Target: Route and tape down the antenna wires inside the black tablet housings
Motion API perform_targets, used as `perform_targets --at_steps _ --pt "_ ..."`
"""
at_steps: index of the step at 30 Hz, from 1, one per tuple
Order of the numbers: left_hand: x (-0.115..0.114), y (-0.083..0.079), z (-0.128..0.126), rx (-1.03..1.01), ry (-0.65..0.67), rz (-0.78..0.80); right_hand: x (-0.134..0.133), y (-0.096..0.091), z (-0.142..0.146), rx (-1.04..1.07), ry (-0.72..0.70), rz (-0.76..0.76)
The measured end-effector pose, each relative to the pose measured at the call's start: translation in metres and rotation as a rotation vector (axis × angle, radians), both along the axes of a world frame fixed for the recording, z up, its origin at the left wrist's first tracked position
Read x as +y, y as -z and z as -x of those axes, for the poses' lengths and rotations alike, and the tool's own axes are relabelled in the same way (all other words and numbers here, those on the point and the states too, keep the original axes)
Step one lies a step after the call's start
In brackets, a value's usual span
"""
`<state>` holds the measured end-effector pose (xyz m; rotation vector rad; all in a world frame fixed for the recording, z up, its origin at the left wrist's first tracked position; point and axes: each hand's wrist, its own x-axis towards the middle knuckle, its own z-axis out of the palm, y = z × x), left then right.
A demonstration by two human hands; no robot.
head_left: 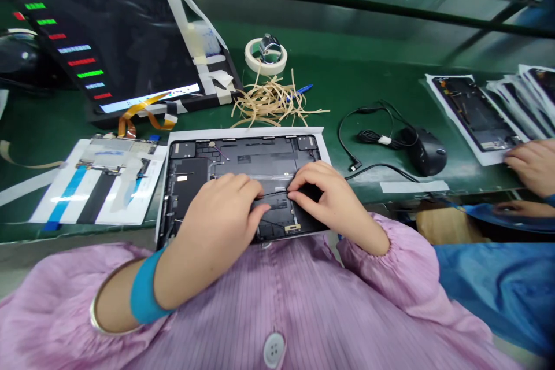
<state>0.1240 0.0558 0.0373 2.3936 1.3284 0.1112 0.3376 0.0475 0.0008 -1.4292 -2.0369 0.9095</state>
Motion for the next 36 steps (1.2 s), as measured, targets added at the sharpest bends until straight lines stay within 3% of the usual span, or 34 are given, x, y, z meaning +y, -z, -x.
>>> perform_targets --at_steps 4,8,14,19,23,36 --pt "0.021 -0.003 0.009 -0.117 -0.126 0.299 0.001 -0.001 0.0 -0.016 -0.007 0.015" --pt "0.03 -0.001 0.011 -0.191 -0.204 0.411 0.002 -0.002 -0.001 -0.027 -0.013 0.023" --pt "0.031 0.012 0.013 -0.197 -0.206 0.422 -0.001 0.0 0.0 -0.023 0.008 -0.003" --pt "0.031 0.011 0.013 -0.191 -0.202 0.413 -0.023 0.002 0.001 -0.082 0.044 -0.204" --pt "0.031 0.011 0.012 -0.195 -0.196 0.413 -0.042 0.003 0.0 -0.231 -0.015 -0.315" --pt "0.032 0.013 0.013 -0.178 -0.177 0.401 -0.041 0.004 0.007 -0.37 -0.023 -0.312"
